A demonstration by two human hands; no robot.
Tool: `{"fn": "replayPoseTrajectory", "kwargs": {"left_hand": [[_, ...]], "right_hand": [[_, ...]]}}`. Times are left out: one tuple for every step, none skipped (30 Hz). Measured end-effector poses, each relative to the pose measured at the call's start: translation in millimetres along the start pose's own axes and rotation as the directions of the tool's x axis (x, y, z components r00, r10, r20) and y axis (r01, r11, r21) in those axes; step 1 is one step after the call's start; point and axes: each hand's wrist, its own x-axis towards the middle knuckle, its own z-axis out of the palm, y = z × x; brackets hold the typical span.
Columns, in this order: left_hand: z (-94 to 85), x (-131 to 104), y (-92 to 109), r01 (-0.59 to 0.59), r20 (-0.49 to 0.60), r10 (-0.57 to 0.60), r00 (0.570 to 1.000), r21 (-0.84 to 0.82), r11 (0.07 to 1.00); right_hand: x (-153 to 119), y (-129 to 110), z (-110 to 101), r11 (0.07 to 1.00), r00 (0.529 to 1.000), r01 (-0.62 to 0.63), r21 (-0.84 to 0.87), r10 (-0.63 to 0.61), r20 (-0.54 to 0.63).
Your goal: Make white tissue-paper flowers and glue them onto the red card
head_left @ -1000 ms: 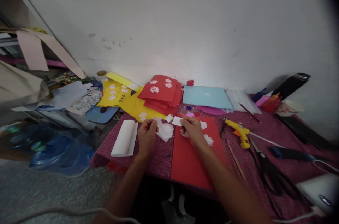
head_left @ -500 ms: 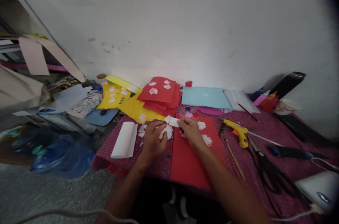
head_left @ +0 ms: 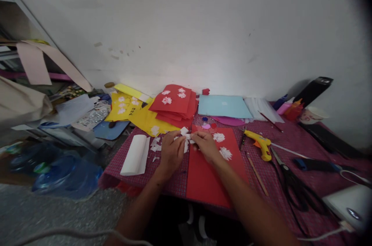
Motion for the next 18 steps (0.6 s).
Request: {"fn": "replayPoseTrajectory", "kwargs": {"left_hand": [[0.1,0,-1,0.014,-0.006,-0.015,1.000,-0.021,1.000],[0.1,0,-1,0.026,-0.011,-0.026,1.000,-0.041,0.999],[0.0,0,0,0.036,-0.020,-0.037,0.999,-0.061,0.998],[-0.2,1,0,0.046,-0.032,-0.049,0.998,-0.079,0.996],[-0.5,2,1,0.056,-0.049,-0.061,0.997,-0.097,0.994],[-1.0,3,2,0.063,-0.068,-0.071,0.995,-0.117,0.991],[-1.4,5,2,0.070,-0.086,-0.082,0.993,-0.138,0.988],[-1.9,6,3,0.076,-0.101,-0.093,0.991,-0.161,0.984],[-2.5,7,4,0.082,-0.112,-0.104,0.988,-0.185,0.979],[-3.0,8,4,0.089,-0.119,-0.116,0.986,-0.210,0.974],[-3.5,9,5,0.098,-0.123,-0.129,0.984,-0.233,0.968],[-3.9,9,5,0.110,-0.124,-0.145,0.982,-0.254,0.961],[-4.2,10,5,0.121,-0.123,-0.160,0.979,-0.272,0.955],[-4.4,10,6,0.131,-0.123,-0.172,0.977,-0.288,0.949],[-4.6,11,6,0.139,-0.121,-0.182,0.976,-0.300,0.944],[-4.7,11,6,0.147,-0.119,-0.192,0.974,-0.310,0.939],[-4.8,11,7,0.153,-0.116,-0.199,0.973,-0.319,0.935],[-4.7,11,8,0.159,-0.113,-0.206,0.972,-0.329,0.931]], "right_hand": [[0,-1,0,1.000,1.000,0.003,0.002,-0.003,0.006],[-1,-2,0,1.000,1.000,0.007,0.000,-0.007,0.009],[-1,-2,0,1.000,1.000,0.011,-0.001,-0.011,0.012],[-1,-2,0,1.000,1.000,0.013,0.002,-0.013,0.016],[0,-1,0,1.000,1.000,0.014,0.011,-0.015,0.018],[0,0,0,1.000,1.000,0.015,0.022,-0.016,0.016],[0,1,0,0.999,1.000,0.015,0.032,-0.015,0.011],[1,2,0,0.999,1.000,0.014,0.036,-0.014,0.008],[1,3,-1,0.999,1.000,0.014,0.035,-0.014,0.003],[1,4,-1,0.999,1.000,0.016,0.028,-0.016,-0.001],[1,5,-1,1.000,1.000,0.023,0.016,-0.023,-0.003],[1,5,-2,0.999,0.999,0.033,0.001,-0.033,0.001],[1,5,-2,0.999,0.999,0.045,-0.012,-0.045,0.011],[1,4,-2,0.998,0.998,0.056,-0.023,-0.055,0.023],[1,4,-2,0.997,0.997,0.064,-0.030,-0.063,0.035],[0,3,-2,0.997,0.997,0.069,-0.036,-0.068,0.049],[0,2,-2,0.997,0.996,0.073,-0.040,-0.070,0.061],[-1,1,-2,0.996,0.995,0.077,-0.041,-0.073,0.073]]}}
